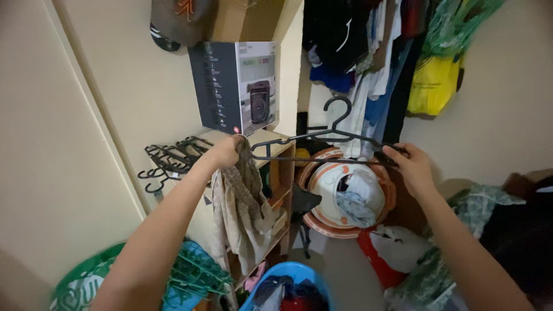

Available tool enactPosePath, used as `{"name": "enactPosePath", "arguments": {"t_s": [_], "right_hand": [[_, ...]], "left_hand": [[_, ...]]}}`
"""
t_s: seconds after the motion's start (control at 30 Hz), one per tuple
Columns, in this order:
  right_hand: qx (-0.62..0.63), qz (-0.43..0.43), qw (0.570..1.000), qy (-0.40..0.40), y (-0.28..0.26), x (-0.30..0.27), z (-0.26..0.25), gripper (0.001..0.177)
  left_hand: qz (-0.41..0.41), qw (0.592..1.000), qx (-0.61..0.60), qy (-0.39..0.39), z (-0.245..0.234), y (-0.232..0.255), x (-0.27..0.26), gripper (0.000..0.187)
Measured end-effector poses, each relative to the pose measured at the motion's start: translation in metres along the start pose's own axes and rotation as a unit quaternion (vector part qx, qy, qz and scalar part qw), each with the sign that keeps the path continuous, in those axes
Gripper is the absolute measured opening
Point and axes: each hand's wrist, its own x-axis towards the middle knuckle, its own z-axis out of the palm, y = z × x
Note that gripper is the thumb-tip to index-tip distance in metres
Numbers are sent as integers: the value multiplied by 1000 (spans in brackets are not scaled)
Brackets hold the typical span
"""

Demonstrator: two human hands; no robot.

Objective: The person repeatedly picks clothes from a blue basin, places each item on a hanger, and hangs it on a wall-mounted rack. The person handles shirts and shorts one at a time, using black plastic hangers.

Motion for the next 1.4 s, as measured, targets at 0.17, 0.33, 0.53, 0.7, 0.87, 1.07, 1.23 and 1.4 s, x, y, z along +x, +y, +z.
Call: {"name": "enactPosePath", "arguments": {"t_s": [0.17,0.33,0.53,0.7,0.87,1.07,1.23,1.4], "right_hand": [[85,7,996,-24,8,11,-23,37],[32,-26,998,-57,10,18,-30,32],[-8,-61,997,-54,23,21,0,38],[-147,-212,941,221,41,-22,55,57],[-107,-296,946,84,80,-132,155,35],[-257,-60,954,-139,181,-111,167,38],[-355,-19,847,-395,214,26,65,38],[-452,-184,780,-390,141,104,21,50]], "left_hand": [[8,1000,27,13,10,18,9,62],[23,1000,6,4,33,50,2,61],[96,995,-29,-15,57,112,-9,48],[57,998,1,22,62,139,-23,30],[23,999,18,43,68,164,-31,31],[83,996,-23,4,45,174,-47,29],[84,996,7,-31,2,124,-89,27],[89,993,67,-25,8,111,-100,29]]}}
